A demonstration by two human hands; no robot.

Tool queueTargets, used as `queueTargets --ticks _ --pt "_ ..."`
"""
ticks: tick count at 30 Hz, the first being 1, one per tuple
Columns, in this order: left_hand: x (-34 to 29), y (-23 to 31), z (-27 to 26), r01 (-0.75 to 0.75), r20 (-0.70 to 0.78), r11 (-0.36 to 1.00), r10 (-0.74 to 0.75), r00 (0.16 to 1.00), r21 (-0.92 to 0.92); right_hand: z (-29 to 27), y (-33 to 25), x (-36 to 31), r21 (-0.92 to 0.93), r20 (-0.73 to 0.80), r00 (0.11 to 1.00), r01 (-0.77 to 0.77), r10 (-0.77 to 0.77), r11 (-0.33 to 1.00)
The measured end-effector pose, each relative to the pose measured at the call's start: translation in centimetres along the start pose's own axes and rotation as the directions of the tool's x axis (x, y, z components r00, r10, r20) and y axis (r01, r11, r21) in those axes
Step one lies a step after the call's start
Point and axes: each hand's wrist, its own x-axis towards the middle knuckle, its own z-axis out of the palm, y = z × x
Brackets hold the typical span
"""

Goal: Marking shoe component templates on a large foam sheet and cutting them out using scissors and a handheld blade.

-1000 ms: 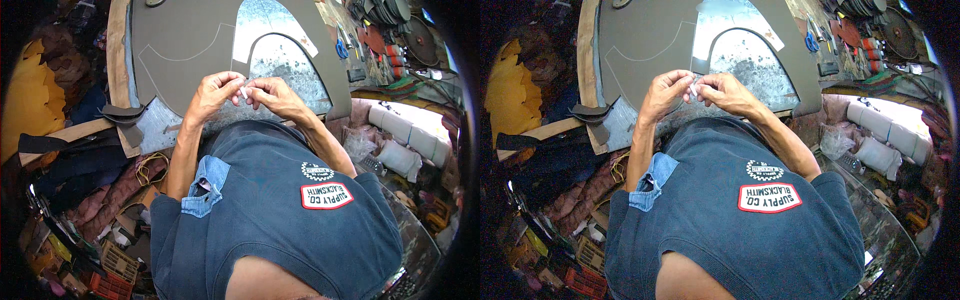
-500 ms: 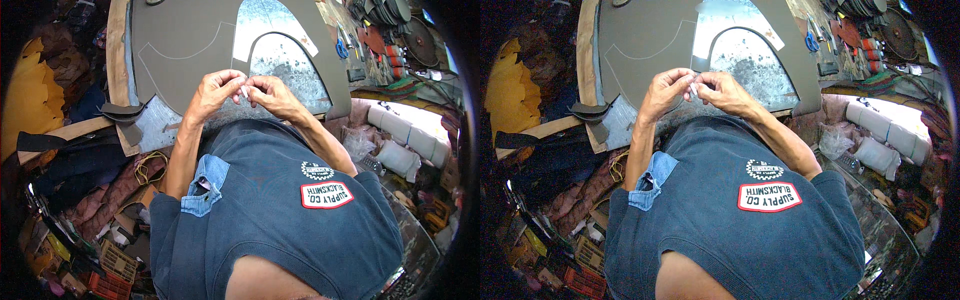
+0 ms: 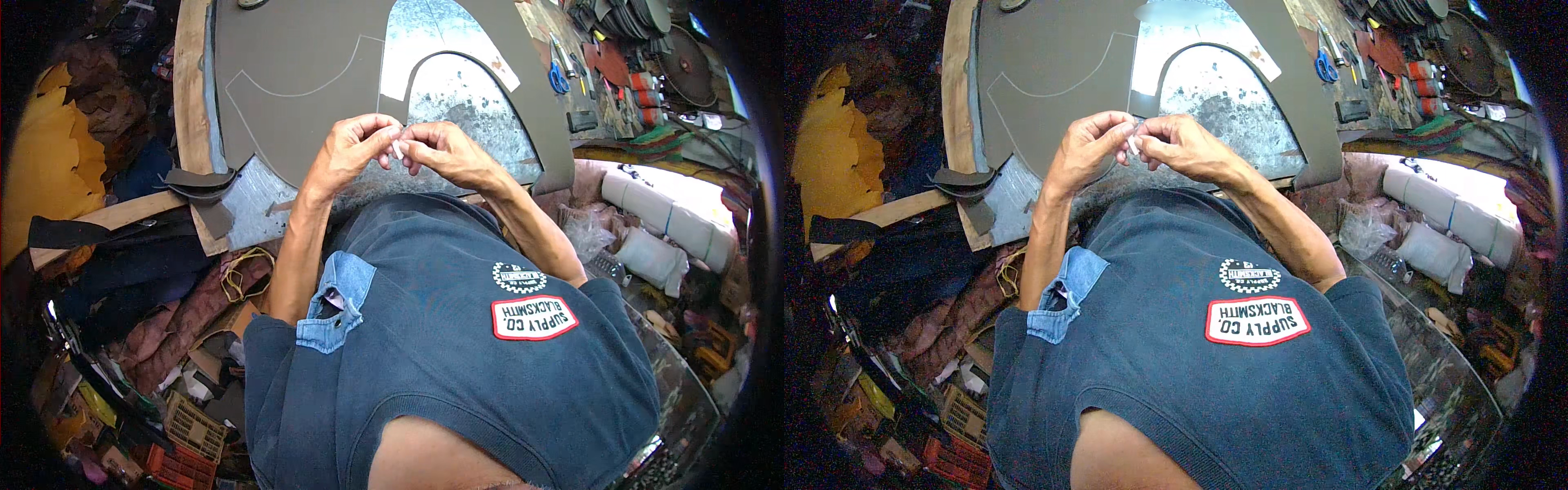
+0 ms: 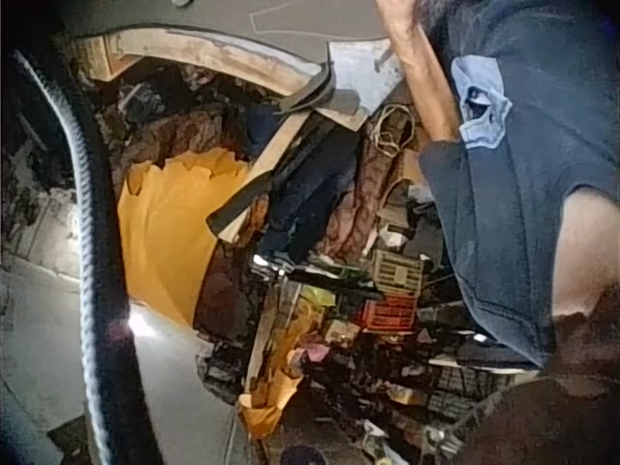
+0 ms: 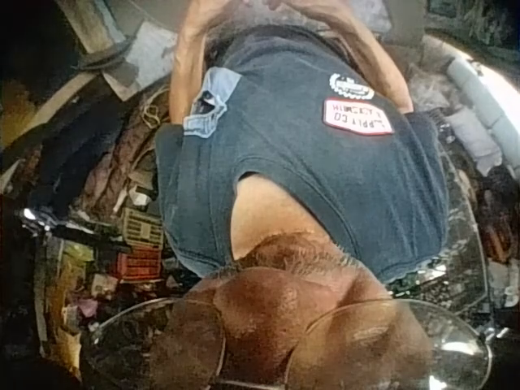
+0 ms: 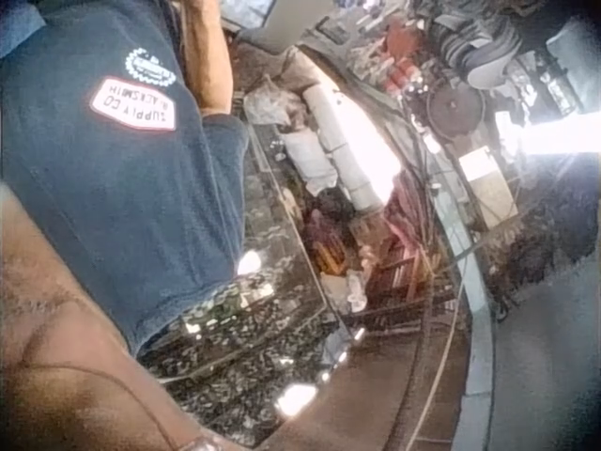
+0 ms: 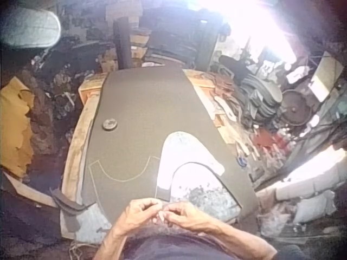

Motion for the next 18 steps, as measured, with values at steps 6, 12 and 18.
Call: queueTargets --ticks 6,12,18 --pt "-0.1 -0.3 0.1 -0.022 -0.032 0.999 0.020 0.999 -0.044 0.6 1.2 0.1 0.065 -0.057 0.997 0.052 -0.049 0.997" --pt "0.0 -0.7 -0.3 0.017 -0.027 1.000 -0.016 0.999 0.005 -0.2 1.3 0.2 0.059 -0.025 1.000 -0.014 0.015 0.998" --pt "-0.1 -0.3 -0.3 0.026 0.015 0.997 -0.027 1.000 0.067 -0.5 0.9 0.2 -0.032 0.025 1.000 -0.006 0.007 0.999"
